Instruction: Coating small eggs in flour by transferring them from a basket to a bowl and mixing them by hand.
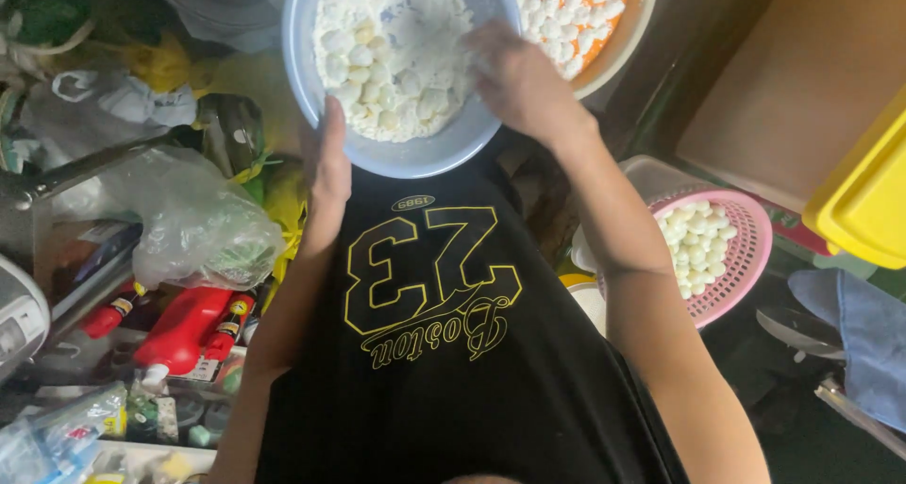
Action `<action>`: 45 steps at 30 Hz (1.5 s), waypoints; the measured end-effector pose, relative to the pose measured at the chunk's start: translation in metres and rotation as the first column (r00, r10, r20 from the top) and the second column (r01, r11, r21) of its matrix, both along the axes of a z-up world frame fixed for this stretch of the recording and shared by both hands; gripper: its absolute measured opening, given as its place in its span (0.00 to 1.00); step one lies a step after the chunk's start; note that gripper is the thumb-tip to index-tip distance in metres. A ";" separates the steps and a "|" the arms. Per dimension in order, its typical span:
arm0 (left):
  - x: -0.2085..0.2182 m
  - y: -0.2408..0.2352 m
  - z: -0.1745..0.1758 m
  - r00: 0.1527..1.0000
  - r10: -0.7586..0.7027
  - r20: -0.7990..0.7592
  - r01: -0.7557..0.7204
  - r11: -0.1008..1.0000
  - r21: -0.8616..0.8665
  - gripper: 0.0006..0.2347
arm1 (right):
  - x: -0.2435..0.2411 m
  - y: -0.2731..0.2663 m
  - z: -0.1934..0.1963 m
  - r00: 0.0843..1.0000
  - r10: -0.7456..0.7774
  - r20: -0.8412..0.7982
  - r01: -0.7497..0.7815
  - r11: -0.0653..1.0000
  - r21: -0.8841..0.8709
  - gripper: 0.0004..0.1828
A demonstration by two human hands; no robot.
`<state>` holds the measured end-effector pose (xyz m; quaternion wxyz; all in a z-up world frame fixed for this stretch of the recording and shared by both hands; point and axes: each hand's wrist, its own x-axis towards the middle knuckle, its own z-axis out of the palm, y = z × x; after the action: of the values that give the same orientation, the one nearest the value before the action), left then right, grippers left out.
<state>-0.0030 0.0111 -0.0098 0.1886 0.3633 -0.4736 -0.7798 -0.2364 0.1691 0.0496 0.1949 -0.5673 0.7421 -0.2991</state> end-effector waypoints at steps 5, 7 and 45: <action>-0.006 -0.003 0.021 0.999 -0.026 0.026 0.032 0.964 -0.265 0.34 | 0.040 -0.058 0.015 0.998 -0.047 0.044 0.000 0.678 0.735 0.26; -0.006 -0.005 0.031 0.997 -0.038 0.067 0.054 0.967 -0.250 0.34 | 0.042 -0.047 -0.029 0.998 0.049 -0.024 -0.024 0.793 0.609 0.23; -0.010 -0.015 0.060 0.821 -0.122 0.558 0.173 0.984 -0.039 0.44 | 0.034 -0.056 -0.047 0.748 0.412 -0.520 0.031 0.761 0.648 0.37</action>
<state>-0.0127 -0.0038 0.0500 -0.0015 0.5269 -0.5684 -0.6319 -0.2024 0.1136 0.0025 0.1386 -0.6144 0.7519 0.1946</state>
